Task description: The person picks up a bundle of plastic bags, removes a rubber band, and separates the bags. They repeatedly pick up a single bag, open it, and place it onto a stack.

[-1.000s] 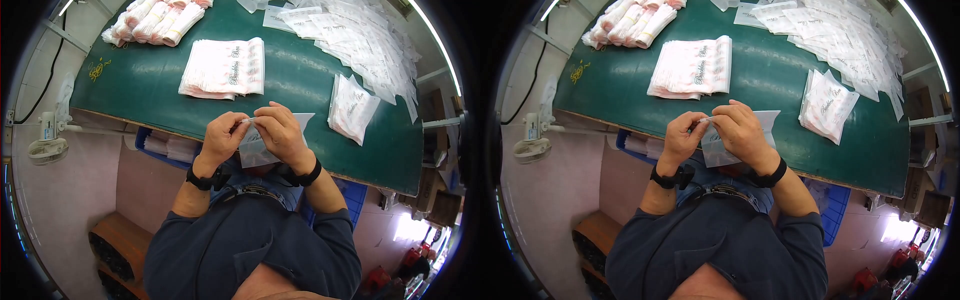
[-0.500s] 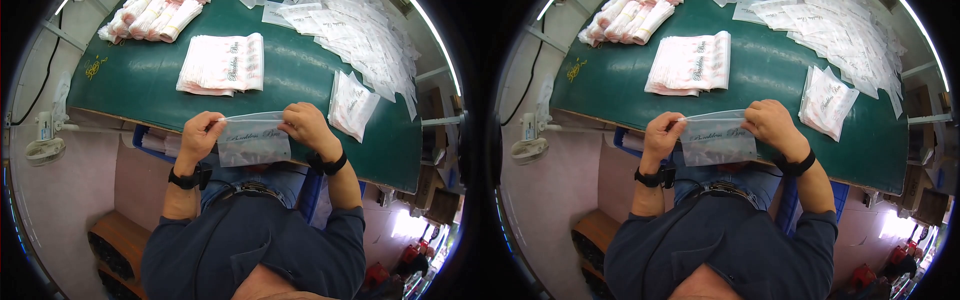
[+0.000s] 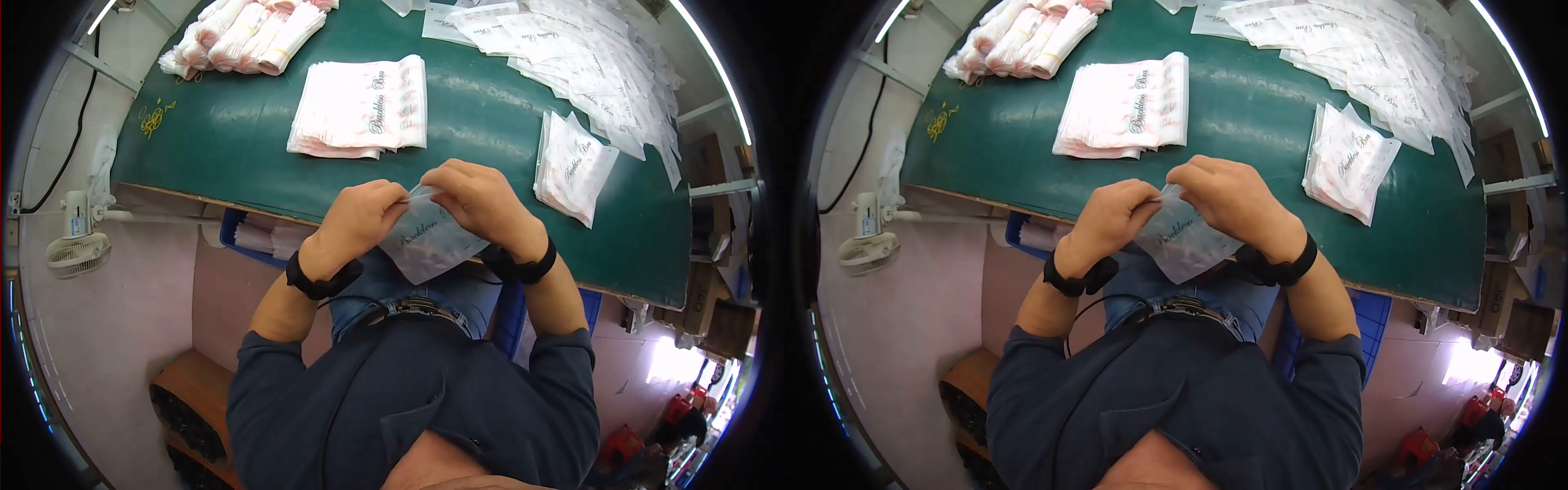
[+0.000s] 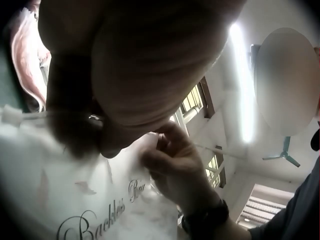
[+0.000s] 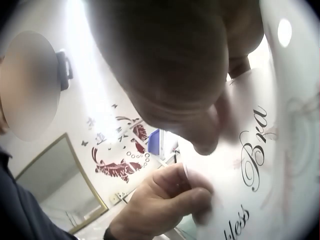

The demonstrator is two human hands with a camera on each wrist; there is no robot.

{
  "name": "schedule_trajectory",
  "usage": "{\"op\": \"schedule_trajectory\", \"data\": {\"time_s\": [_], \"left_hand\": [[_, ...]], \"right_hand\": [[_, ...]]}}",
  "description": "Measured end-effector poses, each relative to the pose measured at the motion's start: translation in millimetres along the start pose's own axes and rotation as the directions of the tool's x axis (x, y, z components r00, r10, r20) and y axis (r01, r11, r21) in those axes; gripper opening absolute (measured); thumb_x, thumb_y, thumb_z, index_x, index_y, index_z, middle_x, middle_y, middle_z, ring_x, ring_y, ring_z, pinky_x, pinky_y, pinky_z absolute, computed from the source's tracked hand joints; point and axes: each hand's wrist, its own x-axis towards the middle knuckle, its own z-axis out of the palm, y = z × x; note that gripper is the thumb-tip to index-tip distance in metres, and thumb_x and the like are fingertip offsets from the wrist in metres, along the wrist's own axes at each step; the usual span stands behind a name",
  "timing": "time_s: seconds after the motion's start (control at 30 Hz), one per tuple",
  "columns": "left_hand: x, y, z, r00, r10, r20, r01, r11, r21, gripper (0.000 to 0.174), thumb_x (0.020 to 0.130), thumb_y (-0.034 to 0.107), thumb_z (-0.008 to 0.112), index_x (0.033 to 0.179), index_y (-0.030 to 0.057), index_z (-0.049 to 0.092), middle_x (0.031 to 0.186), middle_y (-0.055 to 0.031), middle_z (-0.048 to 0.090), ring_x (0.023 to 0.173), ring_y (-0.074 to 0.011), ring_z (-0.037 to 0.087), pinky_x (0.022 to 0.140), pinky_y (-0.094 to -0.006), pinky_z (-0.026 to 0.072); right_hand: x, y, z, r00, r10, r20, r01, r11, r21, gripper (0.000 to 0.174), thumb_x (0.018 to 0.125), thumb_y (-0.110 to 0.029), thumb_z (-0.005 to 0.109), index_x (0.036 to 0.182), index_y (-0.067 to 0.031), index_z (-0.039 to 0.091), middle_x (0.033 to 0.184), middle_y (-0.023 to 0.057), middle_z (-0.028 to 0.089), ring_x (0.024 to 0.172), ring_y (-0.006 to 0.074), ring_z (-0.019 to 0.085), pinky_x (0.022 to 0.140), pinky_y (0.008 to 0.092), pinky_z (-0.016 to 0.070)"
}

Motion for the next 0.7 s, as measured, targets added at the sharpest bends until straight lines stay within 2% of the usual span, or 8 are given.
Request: {"op": "schedule_trajectory", "data": {"time_s": [0.1, 0.27, 0.37, 0.4, 0.5, 0.53, 0.63, 0.7], "left_hand": [[-4.0, 0.4, -1.2, 0.994, -0.040, -0.105, 0.037, 0.999, -0.034, 0.013, 0.095, 0.005, 0.074, 0.106, -0.0008, 0.070, 0.087, -0.0139, 0.071, 0.078, -0.0299, 0.070, 0.072, -0.0404, 0.0553], [-2.8, 6.4, 3.2, 0.985, -0.164, -0.048, 0.151, 0.968, -0.199, 0.011, 0.097, 0.006, 0.073, 0.104, -0.0014, 0.069, 0.086, -0.0107, 0.071, 0.078, -0.0235, 0.070, 0.071, -0.0397, 0.0549], [1.0, 21.5, -3.4, 0.861, -0.338, 0.380, 0.464, 0.827, -0.316, 0.017, 0.098, 0.011, 0.075, 0.109, -0.0021, 0.071, 0.097, -0.0084, 0.076, 0.089, -0.0180, 0.072, 0.077, -0.0369, 0.0564], [1.4, 19.0, -0.3, 0.858, -0.337, 0.388, 0.466, 0.827, -0.315, 0.017, 0.098, 0.011, 0.075, 0.109, -0.0021, 0.071, 0.097, -0.0084, 0.076, 0.089, -0.0180, 0.072, 0.077, -0.0369, 0.0564], [7.1, 2.1, 13.7, 0.794, -0.059, 0.605, 0.379, 0.826, -0.417, 0.031, 0.094, 0.016, 0.076, 0.121, 0.0013, 0.070, 0.099, -0.0147, 0.076, 0.092, -0.0219, 0.071, 0.083, -0.0377, 0.0559], [6.2, 3.4, 18.3, 0.792, -0.051, 0.609, 0.375, 0.826, -0.420, 0.031, 0.094, 0.016, 0.076, 0.121, 0.0013, 0.070, 0.099, -0.0147, 0.076, 0.092, -0.0219, 0.071, 0.083, -0.0377, 0.0559], [5.3, 10.9, 31.1, 0.742, 0.210, 0.637, 0.282, 0.763, -0.581, 0.040, 0.097, 0.017, 0.079, 0.132, -0.0002, 0.070, 0.112, -0.0098, 0.078, 0.105, -0.0175, 0.072, 0.094, -0.0358, 0.0573], [3.7, 15.9, 33.7, 0.707, 0.206, 0.676, 0.306, 0.773, -0.556, 0.040, 0.098, 0.017, 0.077, 0.133, -0.0004, 0.069, 0.114, -0.0101, 0.078, 0.106, -0.0176, 0.072, 0.095, -0.0356, 0.0573]], "right_hand": [[-10.3, 1.4, 13.2, 0.944, 0.303, -0.132, -0.270, 0.938, 0.218, 0.025, 0.090, -0.006, 0.079, 0.114, -0.0050, 0.069, 0.095, 0.0147, 0.071, 0.085, 0.0369, 0.071, 0.074, 0.0411, 0.0564], [-8.6, 6.1, 16.3, 0.857, 0.512, -0.054, -0.483, 0.836, 0.261, 0.030, 0.090, -0.005, 0.080, 0.118, -0.0038, 0.068, 0.095, 0.0167, 0.072, 0.082, 0.0379, 0.071, 0.074, 0.0415, 0.0568], [-0.2, 3.1, 32.1, 0.923, 0.244, -0.296, -0.182, 0.958, 0.220, 0.025, 0.089, -0.004, 0.080, 0.111, -0.0043, 0.069, 0.089, 0.0163, 0.070, 0.078, 0.0371, 0.070, 0.070, 0.0419, 0.0560], [2.6, 2.1, 33.9, 0.921, 0.251, -0.298, -0.189, 0.956, 0.223, 0.025, 0.089, -0.004, 0.080, 0.111, -0.0043, 0.069, 0.089, 0.0163, 0.070, 0.078, 0.0371, 0.070, 0.070, 0.0419, 0.0560], [13.5, -0.2, 30.7, 0.954, 0.030, -0.300, 0.009, 0.992, 0.130, 0.017, 0.090, -0.004, 0.080, 0.102, -0.0053, 0.068, 0.085, 0.0141, 0.068, 0.073, 0.0352, 0.069, 0.064, 0.0416, 0.0550], [13.6, -2.2, 28.7, 0.953, 0.036, -0.301, 0.002, 0.992, 0.125, 0.017, 0.090, -0.004, 0.080, 0.102, -0.0053, 0.068, 0.085, 0.0141, 0.068, 0.073, 0.0352, 0.069, 0.064, 0.0416, 0.0550], [15.3, -4.3, 17.5, 0.975, -0.091, -0.202, 0.101, 0.994, 0.039, 0.014, 0.090, -0.006, 0.080, 0.095, -0.0066, 0.067, 0.081, 0.0110, 0.067, 0.070, 0.0335, 0.068, 0.060, 0.0415, 0.0540], [15.7, -7.0, 20.5, 0.977, -0.108, -0.182, 0.117, 0.992, 0.039, 0.015, 0.090, -0.007, 0.081, 0.095, -0.0066, 0.067, 0.081, 0.0106, 0.067, 0.069, 0.0334, 0.068, 0.060, 0.0418, 0.0538]]}}
